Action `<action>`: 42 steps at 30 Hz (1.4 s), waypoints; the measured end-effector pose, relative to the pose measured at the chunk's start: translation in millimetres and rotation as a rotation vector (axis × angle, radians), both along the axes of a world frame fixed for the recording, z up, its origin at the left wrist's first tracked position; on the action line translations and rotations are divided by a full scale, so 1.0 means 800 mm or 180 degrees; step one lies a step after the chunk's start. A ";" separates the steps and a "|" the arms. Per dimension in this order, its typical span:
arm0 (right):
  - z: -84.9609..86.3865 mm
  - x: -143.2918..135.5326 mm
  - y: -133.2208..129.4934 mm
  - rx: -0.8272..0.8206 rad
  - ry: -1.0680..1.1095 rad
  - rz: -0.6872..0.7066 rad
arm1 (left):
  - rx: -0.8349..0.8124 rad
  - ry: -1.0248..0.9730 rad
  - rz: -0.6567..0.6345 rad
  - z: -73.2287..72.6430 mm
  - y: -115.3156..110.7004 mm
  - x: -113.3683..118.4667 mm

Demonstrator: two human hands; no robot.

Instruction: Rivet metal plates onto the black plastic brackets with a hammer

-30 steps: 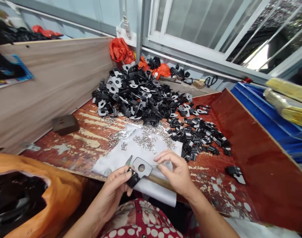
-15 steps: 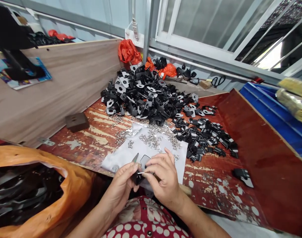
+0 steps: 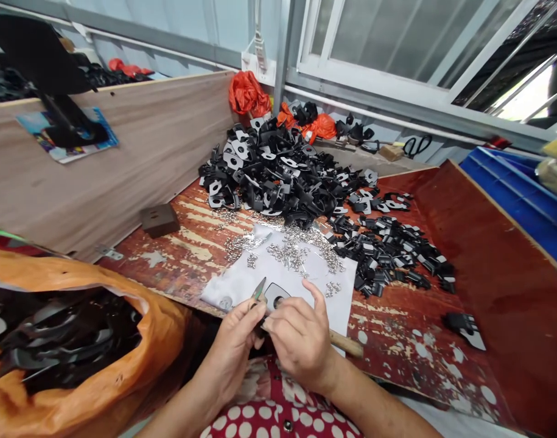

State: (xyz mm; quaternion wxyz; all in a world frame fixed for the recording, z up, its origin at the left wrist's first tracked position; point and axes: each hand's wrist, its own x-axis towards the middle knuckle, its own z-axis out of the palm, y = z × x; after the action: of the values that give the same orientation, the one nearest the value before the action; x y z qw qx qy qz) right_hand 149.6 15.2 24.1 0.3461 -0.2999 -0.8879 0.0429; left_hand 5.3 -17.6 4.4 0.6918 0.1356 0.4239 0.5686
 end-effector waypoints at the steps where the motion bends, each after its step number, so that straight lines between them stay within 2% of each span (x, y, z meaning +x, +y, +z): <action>1: -0.003 -0.001 -0.001 0.0002 0.0140 -0.0047 | 0.0103 0.0042 -0.0077 0.000 -0.006 -0.003; 4: -0.011 -0.004 -0.004 -0.0092 0.0358 -0.0039 | 0.0464 0.0698 -0.0103 -0.004 -0.030 -0.023; 7: -0.020 0.004 0.003 -0.0460 -0.0282 0.0194 | 0.0400 0.1915 0.0033 -0.007 -0.056 -0.059; 10: -0.035 0.030 0.016 -0.0557 -0.1227 -0.0443 | 0.0068 0.2546 -0.0222 -0.009 -0.069 -0.092; 12: -0.048 0.049 0.022 -0.0604 -0.1681 -0.0788 | -0.0022 0.2691 -0.0279 -0.015 -0.066 -0.100; 16: -0.058 0.071 0.018 -0.1196 -0.1976 -0.0771 | 0.0106 0.2979 -0.0254 -0.042 -0.037 -0.078; 19: -0.041 0.079 0.006 -0.1328 -0.1616 -0.0575 | 0.0231 0.3183 -0.0232 -0.062 -0.018 -0.060; 23: -0.016 0.080 -0.010 -0.0928 -0.0797 -0.0207 | 0.0419 0.3436 -0.0216 -0.075 -0.012 -0.057; 26: -0.020 0.071 -0.016 -0.0758 -0.0732 -0.0126 | 0.0431 0.3575 -0.0107 -0.077 -0.015 -0.059; 30: -0.036 0.063 -0.015 -0.0907 -0.1008 -0.0079 | 0.0447 0.3643 -0.0050 -0.079 -0.018 -0.058; 33: -0.038 0.067 -0.016 -0.0823 -0.0773 -0.0153 | 0.0433 0.3650 -0.0050 -0.083 -0.018 -0.057; 36: -0.039 0.069 -0.019 -0.1015 -0.0987 -0.0154 | 0.0417 0.3630 -0.0111 -0.084 -0.015 -0.058; 39: -0.041 0.064 -0.016 -0.1509 -0.1194 -0.0164 | 0.0469 0.3539 -0.0235 -0.075 -0.015 -0.061; 42: -0.042 0.055 -0.004 -0.1633 -0.1214 -0.0340 | 0.0658 0.3462 -0.0404 -0.052 -0.030 -0.074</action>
State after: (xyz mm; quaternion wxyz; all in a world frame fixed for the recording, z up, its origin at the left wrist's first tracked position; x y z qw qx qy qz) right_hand 193.7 12.3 -9.5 0.0883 -0.4261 -0.8800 0.1901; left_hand -53.7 -41.7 -37.2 0.3894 0.5019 0.6529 0.4125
